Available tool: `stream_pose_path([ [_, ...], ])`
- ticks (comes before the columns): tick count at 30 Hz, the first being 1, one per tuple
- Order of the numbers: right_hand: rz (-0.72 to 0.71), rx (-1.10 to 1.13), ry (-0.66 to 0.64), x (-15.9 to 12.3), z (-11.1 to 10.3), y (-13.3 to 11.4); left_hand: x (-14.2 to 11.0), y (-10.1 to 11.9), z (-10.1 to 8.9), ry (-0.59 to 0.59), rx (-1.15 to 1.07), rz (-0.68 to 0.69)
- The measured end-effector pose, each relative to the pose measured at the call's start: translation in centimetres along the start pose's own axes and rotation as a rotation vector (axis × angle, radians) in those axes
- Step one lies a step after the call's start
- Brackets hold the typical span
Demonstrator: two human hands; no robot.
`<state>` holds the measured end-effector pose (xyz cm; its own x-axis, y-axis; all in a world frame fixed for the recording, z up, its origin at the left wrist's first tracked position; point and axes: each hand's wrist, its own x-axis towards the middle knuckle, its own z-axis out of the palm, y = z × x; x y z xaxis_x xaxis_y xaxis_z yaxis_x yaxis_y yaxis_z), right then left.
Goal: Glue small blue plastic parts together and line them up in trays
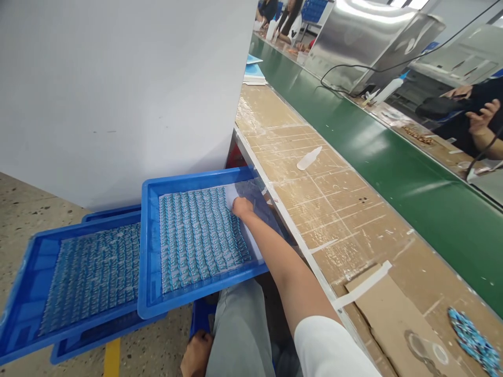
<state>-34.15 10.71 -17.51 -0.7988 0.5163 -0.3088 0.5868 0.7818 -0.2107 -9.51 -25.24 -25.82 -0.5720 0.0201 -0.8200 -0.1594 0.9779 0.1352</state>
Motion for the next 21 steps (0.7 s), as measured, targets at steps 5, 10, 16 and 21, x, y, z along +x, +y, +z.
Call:
stream_pose_path([
  [5, 0.02, 0.008, -0.008, 0.2, 0.21, 0.16, 0.12, -0.11, 0.24, -0.015, -0.032, -0.002],
  [10, 0.044, 0.016, -0.003, 0.29, 0.27, 0.44, 0.4, -0.15, 0.38, -0.022, -0.038, -0.01],
  [16, 0.052, 0.026, 0.012, 0.08, 0.41, 0.58, 0.48, -0.2, 0.29, -0.016, -0.04, -0.001],
  [21, 0.054, 0.032, 0.015, -0.06, 0.47, 0.47, 0.32, -0.17, 0.28, -0.01, -0.042, 0.001],
])
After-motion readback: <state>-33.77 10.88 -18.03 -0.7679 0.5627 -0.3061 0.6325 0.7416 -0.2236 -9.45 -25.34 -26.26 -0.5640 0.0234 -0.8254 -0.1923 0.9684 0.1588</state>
